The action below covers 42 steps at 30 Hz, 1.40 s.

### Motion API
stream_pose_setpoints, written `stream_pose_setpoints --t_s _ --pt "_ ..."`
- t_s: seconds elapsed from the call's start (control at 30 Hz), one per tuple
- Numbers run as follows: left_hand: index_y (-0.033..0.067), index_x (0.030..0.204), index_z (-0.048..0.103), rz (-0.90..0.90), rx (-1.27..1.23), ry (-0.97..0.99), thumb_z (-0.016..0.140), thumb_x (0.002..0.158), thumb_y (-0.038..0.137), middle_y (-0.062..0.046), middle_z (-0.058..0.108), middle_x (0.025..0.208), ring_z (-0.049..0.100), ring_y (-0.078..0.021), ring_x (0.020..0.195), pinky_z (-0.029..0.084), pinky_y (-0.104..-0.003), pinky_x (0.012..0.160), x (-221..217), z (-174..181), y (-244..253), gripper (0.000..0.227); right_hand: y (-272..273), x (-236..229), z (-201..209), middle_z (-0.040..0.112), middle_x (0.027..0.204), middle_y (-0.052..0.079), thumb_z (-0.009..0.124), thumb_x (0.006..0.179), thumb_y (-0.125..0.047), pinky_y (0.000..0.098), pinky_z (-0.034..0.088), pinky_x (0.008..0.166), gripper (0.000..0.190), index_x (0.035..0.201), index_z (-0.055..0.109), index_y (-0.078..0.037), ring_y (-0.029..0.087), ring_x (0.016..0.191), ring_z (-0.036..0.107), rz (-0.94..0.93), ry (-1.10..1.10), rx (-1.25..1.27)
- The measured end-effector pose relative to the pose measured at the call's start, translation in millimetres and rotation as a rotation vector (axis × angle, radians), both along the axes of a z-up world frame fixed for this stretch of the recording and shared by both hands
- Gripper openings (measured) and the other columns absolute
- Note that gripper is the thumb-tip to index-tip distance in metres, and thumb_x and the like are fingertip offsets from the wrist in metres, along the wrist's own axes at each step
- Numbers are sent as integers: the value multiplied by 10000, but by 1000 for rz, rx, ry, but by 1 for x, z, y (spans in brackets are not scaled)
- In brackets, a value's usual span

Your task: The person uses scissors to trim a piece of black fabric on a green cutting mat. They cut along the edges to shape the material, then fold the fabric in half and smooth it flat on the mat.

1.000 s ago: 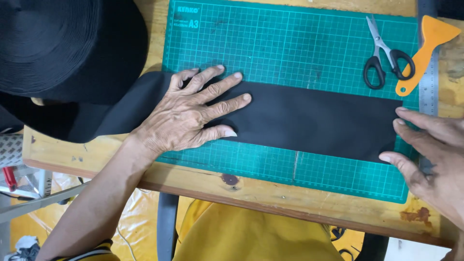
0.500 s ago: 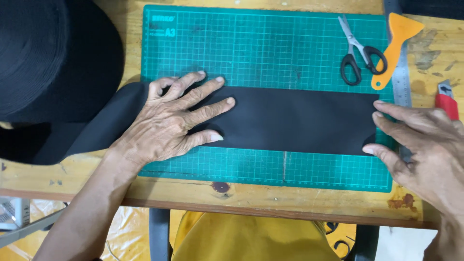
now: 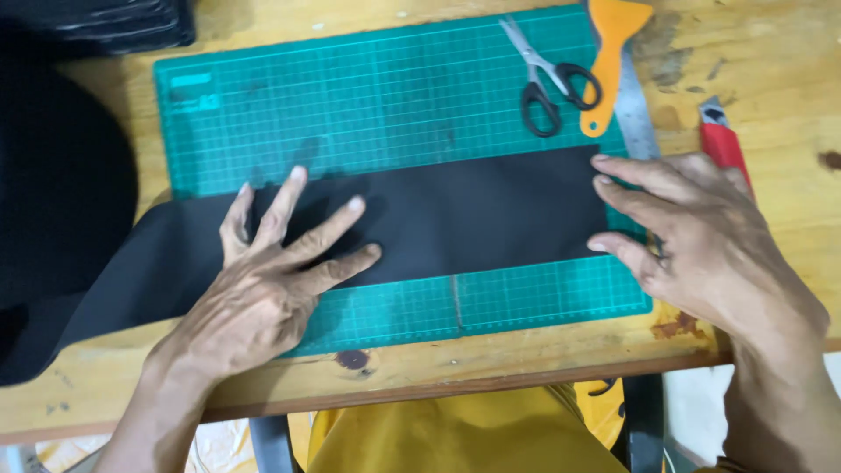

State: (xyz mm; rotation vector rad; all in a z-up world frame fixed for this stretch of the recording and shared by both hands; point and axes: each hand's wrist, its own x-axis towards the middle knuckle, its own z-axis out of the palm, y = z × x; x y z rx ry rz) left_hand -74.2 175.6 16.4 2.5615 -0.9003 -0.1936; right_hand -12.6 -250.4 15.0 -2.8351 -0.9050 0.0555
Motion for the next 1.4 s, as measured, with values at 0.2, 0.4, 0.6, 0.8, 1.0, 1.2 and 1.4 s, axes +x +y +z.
stream_pose_setpoints --t_s 0.2,0.4,0.6,0.8,1.0,1.2,1.4 --pt "89 1163 727 131 -110 -216 680 939 417 -125 595 1476 404 -446 1495 183 -688 1223 -3 -12 -26 400 2 -1 3 589 1525 -80 733 862 -432 474 475 878 530 1298 736 -131 256 1142 532 -36 54 40" --pt "240 1572 443 62 101 -270 487 1019 569 -80 425 1645 302 -399 1564 139 -739 1216 5 -24 -41 644 -1 0 -2 573 1530 -107 715 862 -463 463 500 775 549 1315 723 -153 255 1146 513 -47 60 30" --pt "313 1511 531 85 105 -241 464 1033 525 -91 421 1642 313 -403 1557 142 -729 1217 7 -19 -42 527 -6 1 -10 595 1505 -85 751 868 -425 423 508 781 540 1308 730 -114 257 1145 519 7 7 109" --pt "265 1456 588 131 50 -146 504 1016 482 -110 414 1636 236 -465 1565 96 -747 1206 7 -8 -51 497 -7 1 -11 594 1508 -71 759 867 -422 428 508 755 558 1327 718 -109 261 1118 513 36 -24 98" --pt "53 1265 700 -137 -178 -308 598 1053 176 -154 617 1427 527 -427 1376 397 -609 1125 36 10 -119 266 -5 1 -9 589 1511 -59 733 882 -443 441 513 705 551 1328 709 -120 277 1093 510 27 -47 59" --pt "11 957 623 -198 -452 -78 677 1017 116 -127 552 881 513 -316 765 436 -444 691 67 -18 -196 132 -7 2 -12 587 1512 -31 730 895 -406 471 486 827 535 1323 700 -86 293 1108 518 55 -67 88" --pt "118 924 645 -48 -423 167 797 902 152 -45 565 913 646 -248 836 516 -394 660 73 -23 -205 157 -5 2 -7 592 1507 -44 722 891 -428 455 473 828 542 1316 702 -92 272 1120 517 45 -69 72"
